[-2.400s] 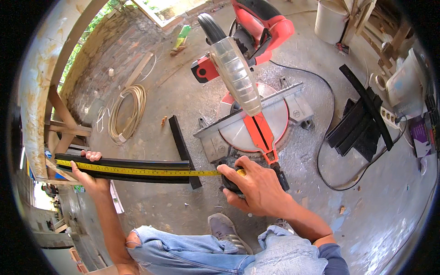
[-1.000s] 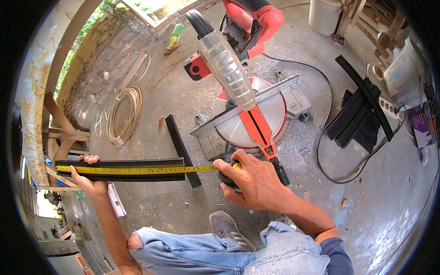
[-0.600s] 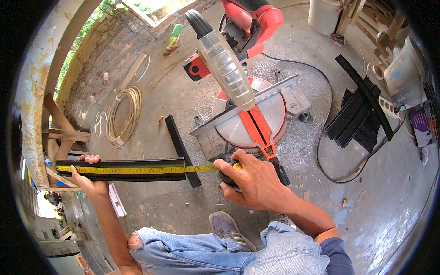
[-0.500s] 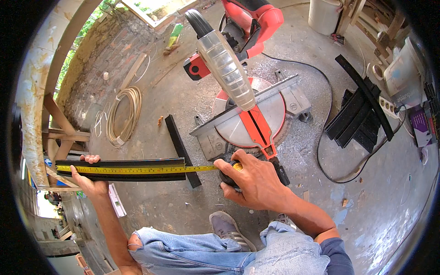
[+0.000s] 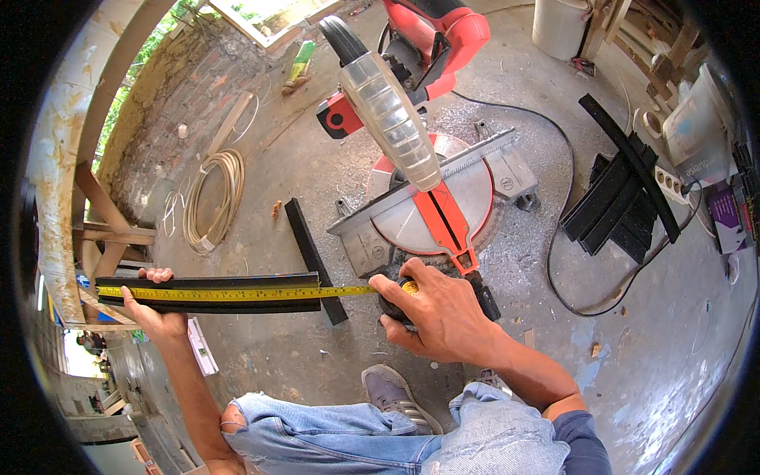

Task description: The person measures a black frame segment using a tape measure, marks it with a pen, and cuts it using a power miter saw.

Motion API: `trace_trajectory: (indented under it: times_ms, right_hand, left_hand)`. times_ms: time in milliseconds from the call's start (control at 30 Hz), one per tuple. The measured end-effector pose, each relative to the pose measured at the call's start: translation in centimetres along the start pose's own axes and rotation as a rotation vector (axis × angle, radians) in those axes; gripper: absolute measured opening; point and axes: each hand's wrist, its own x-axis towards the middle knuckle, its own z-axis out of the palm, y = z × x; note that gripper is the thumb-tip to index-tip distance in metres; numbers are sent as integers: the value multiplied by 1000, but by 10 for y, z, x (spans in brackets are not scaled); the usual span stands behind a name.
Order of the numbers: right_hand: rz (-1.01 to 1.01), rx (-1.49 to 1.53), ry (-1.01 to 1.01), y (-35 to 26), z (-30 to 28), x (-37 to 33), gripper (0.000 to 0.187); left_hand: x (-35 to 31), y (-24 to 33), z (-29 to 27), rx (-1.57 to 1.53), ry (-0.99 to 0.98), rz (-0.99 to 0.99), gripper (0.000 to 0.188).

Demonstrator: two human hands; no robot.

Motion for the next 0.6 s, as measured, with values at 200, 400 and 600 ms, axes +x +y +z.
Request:
trace_trajectory:
  times_ms: [200,400,600]
  right_hand:
    - [16,-2,-32,1,0,-1,52]
    - [10,0,-10,1,1,-1,54]
    - [6,3,3,1,1,-1,57]
  left_hand:
    - [0,-1,1,5,5,0,39]
    - [0,-1,1,-1,11,5,39]
    - [1,-2,1,-6,17,2,40]
